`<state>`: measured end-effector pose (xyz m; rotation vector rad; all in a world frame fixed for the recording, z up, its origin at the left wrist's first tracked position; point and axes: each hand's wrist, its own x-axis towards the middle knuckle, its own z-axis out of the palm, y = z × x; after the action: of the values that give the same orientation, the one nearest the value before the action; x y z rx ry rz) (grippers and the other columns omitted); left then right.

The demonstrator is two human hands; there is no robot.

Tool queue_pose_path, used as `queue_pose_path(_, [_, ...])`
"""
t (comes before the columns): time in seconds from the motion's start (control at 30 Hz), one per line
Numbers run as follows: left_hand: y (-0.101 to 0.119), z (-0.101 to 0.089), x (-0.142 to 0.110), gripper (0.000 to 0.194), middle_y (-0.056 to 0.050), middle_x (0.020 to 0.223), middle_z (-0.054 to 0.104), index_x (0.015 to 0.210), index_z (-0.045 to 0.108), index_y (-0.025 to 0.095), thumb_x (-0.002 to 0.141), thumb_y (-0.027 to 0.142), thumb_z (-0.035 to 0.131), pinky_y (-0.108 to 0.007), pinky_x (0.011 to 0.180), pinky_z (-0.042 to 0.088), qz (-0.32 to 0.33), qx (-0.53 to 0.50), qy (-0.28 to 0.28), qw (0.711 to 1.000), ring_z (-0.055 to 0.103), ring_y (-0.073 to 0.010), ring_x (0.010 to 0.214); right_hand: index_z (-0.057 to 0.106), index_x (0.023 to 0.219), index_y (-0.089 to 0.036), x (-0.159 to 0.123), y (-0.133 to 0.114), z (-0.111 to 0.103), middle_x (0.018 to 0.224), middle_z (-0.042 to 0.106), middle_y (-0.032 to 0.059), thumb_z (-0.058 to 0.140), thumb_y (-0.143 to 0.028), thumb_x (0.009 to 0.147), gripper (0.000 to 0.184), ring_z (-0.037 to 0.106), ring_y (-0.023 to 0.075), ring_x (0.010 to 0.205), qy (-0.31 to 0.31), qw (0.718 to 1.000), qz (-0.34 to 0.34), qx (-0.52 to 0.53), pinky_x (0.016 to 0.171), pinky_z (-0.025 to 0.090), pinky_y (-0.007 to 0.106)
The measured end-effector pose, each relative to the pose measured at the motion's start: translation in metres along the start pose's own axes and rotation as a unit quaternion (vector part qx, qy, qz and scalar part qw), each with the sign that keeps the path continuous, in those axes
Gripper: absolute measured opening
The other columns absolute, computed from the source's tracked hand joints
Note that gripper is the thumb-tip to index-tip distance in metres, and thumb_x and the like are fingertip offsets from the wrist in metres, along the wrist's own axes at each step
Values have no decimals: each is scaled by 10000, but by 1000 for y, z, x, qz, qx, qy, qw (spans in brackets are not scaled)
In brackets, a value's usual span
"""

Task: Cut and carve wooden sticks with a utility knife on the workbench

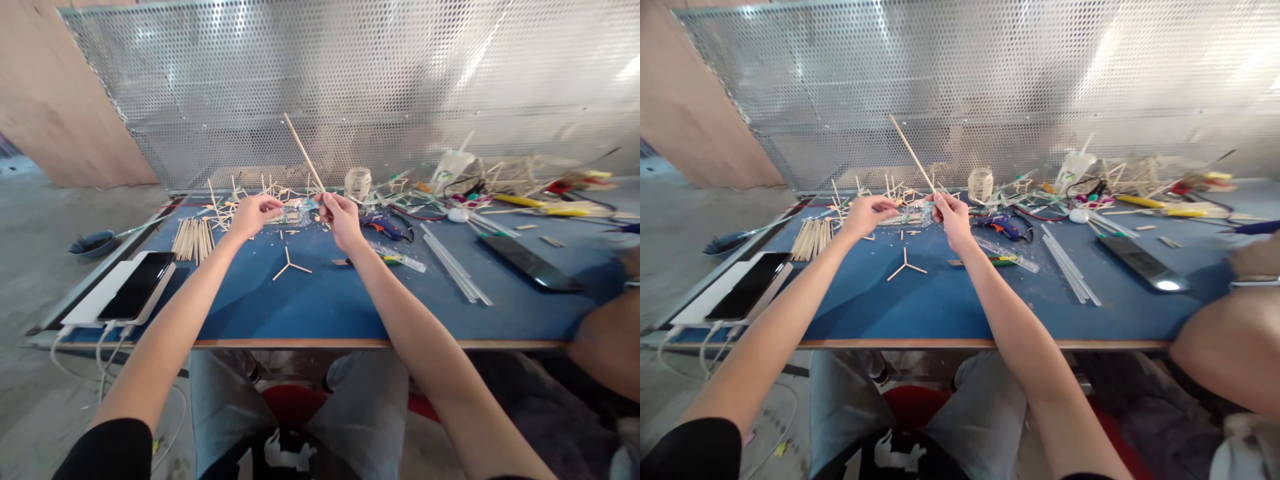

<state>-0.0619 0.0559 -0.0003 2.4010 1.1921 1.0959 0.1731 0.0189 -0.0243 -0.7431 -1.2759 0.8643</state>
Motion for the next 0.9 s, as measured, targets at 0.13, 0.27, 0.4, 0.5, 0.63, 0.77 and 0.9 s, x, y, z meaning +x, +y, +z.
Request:
queue_pose_path(0.13, [-29,-53,-5,303,-60,1043,763,1070,741,191,893,419,650,-262,825,532,-46,-17,177,983,691,-151,916,684,867,-232,-1,0,1,618,476,-45,622,-592,891,366,405,89,545,-1,1000,4,-4,528,374,256])
queue_pose_path(0.27, [-68,-90,-12,259,-56,1059,742,1054,707,168,926,368,604,-257,874,528,-78,21,369,926,681,-156,988,686,839,-228,-1,1,1,616,482,-45,649,-591,875,367,402,84,543,-5,1000,2,12,529,377,255])
queue_pose_path(0.4, [-93,-92,-25,197,-55,997,720,1021,674,143,927,300,601,-300,896,526,-116,32,458,881,668,-168,950,714,830,-225,-1,4,1,599,492,-46,694,-590,845,366,396,74,532,-14,999,-4,42,507,367,246])
queue_pose_path(0.5, [-100,-80,-35,220,-78,1067,690,1059,658,148,854,225,668,-328,881,531,-140,43,462,875,658,-193,985,728,843,-226,0,7,1,591,493,-46,698,-613,835,389,397,71,528,-17,999,-9,39,490,363,242])
queue_pose_path(0.63, [-105,-69,-40,429,-117,1273,587,1198,605,176,789,212,730,-361,937,516,-112,84,469,872,582,-233,1169,728,866,-232,0,11,2,593,499,-45,676,-642,840,414,410,76,529,-15,1000,-9,11,482,366,245])
queue_pose_path(0.77, [-98,-62,-43,151,-80,1048,652,968,684,186,911,307,616,-346,892,517,-72,111,393,910,615,-204,1016,723,883,-221,-1,12,2,602,515,-40,643,-617,876,404,413,77,522,-41,999,-19,-16,486,341,248])
queue_pose_path(0.9, [-70,-48,-48,256,-53,958,662,943,693,202,972,407,542,-337,822,510,-2,151,306,940,606,-162,802,718,935,-196,-5,11,3,631,558,-18,462,-588,979,471,441,95,531,-74,978,-45,-188,525,357,264])
